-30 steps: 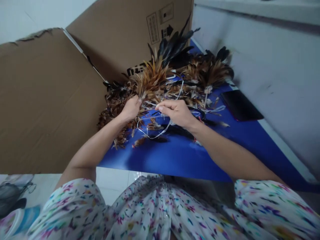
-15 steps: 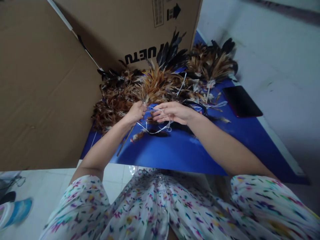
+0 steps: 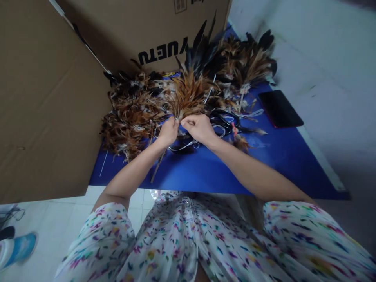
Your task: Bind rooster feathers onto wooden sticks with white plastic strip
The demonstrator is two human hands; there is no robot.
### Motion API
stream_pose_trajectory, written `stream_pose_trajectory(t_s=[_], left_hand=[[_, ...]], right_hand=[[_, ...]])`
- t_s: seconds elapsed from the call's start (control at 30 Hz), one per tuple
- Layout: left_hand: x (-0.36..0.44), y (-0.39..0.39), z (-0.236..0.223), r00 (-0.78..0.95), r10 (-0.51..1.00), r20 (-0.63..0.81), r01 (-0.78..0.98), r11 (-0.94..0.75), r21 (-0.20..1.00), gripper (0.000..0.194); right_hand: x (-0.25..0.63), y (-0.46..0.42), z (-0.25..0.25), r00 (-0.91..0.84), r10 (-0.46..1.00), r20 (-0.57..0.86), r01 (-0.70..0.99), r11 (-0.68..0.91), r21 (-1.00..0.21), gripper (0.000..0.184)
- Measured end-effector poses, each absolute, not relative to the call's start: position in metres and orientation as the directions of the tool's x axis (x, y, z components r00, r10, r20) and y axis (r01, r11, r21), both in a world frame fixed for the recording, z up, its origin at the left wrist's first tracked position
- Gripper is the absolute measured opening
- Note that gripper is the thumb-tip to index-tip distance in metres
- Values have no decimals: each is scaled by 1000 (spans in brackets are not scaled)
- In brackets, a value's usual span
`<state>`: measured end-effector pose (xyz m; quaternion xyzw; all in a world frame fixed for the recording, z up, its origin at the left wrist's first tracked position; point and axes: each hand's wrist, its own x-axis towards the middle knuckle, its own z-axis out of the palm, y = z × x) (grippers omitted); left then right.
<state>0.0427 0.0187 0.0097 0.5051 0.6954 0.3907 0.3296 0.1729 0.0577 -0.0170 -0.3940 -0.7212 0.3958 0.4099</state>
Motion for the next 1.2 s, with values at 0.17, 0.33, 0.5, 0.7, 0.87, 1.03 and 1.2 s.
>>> stream_pose_trajectory(t_s=[0.17,0.33,0.5,0.7,0.87,1.03,1.2], left_hand=[[56,22,1,-212,977,39,642,109,759,28],[65,18,-2,-123,991,44,496,23,868,10],[67,13,2,-76,996,-53,327,75,942,16],[62,17,11,-61,989,-133,73,138,988,20],[56,24,1,-148,987,-64,3,65,998,19],[51,26,-12,-79,997,19,-32,-22,999,17],[46,28,-26,-38,991,129,-22,-130,991,38]], right_hand=[[185,57,-18,-302,902,310,310,400,-862,24],[192,62,-17,-265,919,291,280,362,-889,36],[197,67,-18,-264,935,236,213,295,-931,41],[199,71,-19,-262,934,242,93,274,-957,40],[199,73,-20,-236,942,241,38,257,-966,41],[199,74,-22,-234,950,207,-15,209,-978,35],[198,74,-23,-258,952,165,-41,160,-986,36]])
